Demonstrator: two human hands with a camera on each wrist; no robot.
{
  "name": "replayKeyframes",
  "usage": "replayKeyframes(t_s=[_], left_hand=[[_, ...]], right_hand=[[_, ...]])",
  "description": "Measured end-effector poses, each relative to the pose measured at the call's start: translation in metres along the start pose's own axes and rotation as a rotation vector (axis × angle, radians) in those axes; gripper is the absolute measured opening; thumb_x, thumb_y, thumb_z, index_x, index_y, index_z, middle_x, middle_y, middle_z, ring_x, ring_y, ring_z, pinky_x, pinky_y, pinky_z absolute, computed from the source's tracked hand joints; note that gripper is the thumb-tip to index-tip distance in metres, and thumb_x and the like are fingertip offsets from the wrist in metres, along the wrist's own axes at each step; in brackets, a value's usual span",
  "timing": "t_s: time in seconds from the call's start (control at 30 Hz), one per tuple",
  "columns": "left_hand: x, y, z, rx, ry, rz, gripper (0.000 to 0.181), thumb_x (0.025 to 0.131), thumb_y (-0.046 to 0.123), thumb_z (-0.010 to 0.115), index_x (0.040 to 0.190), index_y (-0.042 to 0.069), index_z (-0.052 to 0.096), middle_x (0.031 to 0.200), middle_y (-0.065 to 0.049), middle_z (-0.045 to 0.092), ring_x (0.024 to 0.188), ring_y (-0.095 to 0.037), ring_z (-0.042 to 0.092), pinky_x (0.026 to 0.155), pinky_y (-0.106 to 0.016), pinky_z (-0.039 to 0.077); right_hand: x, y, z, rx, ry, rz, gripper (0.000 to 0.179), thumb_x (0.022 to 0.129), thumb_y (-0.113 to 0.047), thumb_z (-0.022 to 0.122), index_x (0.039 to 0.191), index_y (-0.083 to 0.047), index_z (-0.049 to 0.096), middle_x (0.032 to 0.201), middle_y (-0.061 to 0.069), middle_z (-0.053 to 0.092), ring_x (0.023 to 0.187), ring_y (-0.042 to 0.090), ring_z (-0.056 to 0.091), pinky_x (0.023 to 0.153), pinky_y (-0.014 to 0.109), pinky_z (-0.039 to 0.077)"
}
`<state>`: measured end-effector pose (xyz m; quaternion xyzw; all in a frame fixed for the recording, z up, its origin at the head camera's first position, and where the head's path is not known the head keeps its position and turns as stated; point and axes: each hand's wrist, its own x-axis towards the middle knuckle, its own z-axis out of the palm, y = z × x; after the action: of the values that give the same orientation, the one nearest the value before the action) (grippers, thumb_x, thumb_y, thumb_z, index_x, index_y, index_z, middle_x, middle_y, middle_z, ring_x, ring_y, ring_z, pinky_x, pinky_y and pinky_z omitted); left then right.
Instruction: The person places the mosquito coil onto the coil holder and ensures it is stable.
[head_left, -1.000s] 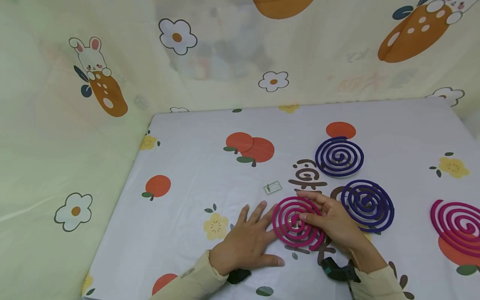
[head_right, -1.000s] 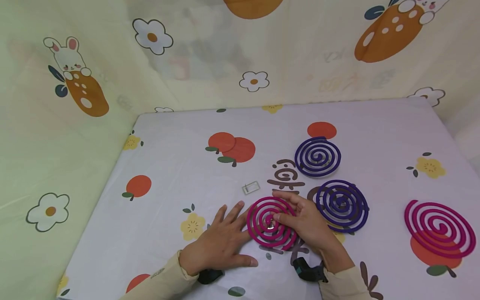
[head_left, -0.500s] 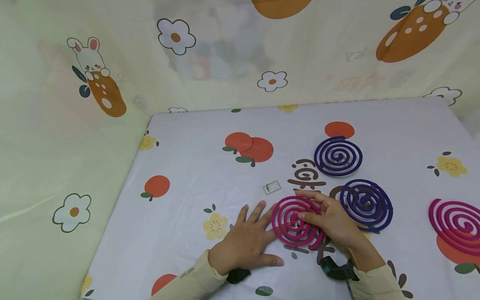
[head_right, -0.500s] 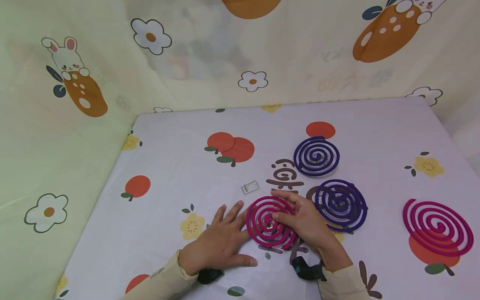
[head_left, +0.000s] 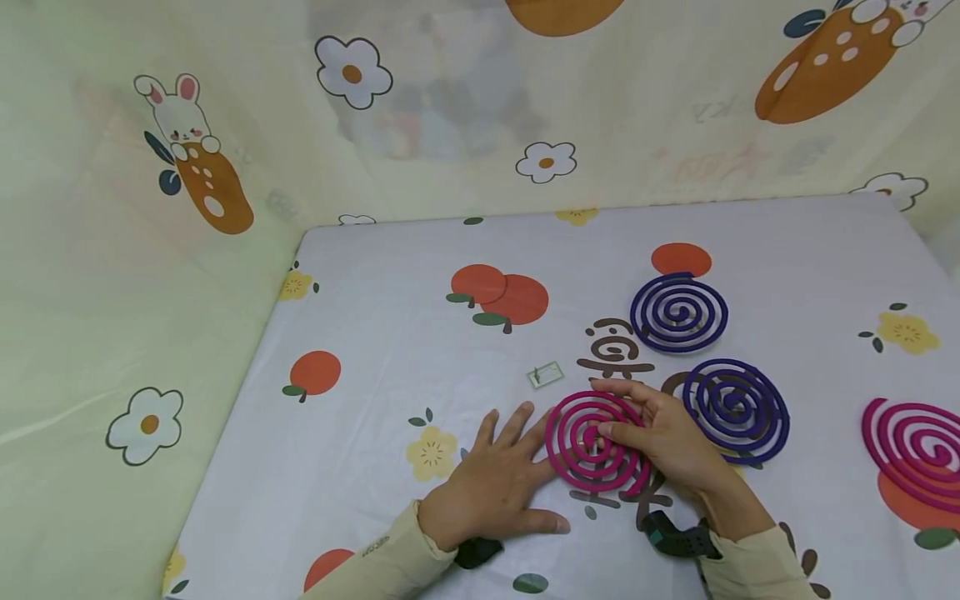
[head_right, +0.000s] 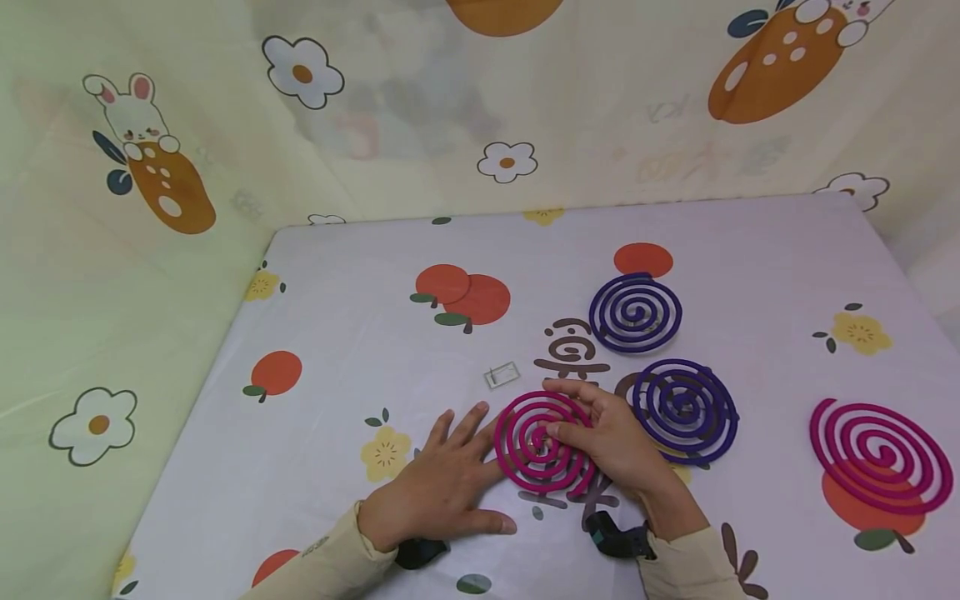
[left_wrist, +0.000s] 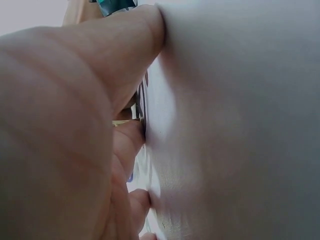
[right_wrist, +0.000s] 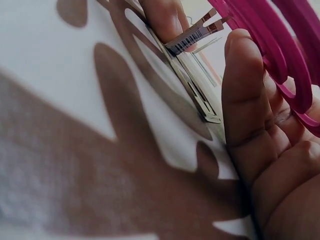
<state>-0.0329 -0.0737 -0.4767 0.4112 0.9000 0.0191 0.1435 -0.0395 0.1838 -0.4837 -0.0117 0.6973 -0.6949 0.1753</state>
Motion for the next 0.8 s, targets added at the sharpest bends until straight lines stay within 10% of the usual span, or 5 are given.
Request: replayKeyframes(t_s=[0.8], left_hand=[[-0.0004,-0.0010,0.0010,-0.007,0.006,0.002,0.087,0.090,0.082,0.051,0.164,0.041,0.028,0.176,0.001,0.011,0.161,-0.034,0.008,0.121,-0.067,0.020]], right_hand=[[-0.0020,0.0014,-0.0002,-0.063,-0.006,-0.001,0.059,0.096,-0.010,0.075,0.150,-0.001,0.051,0.138,0.028,0.060,0.112,0.013,0.069,0.086,0.031,0.061]])
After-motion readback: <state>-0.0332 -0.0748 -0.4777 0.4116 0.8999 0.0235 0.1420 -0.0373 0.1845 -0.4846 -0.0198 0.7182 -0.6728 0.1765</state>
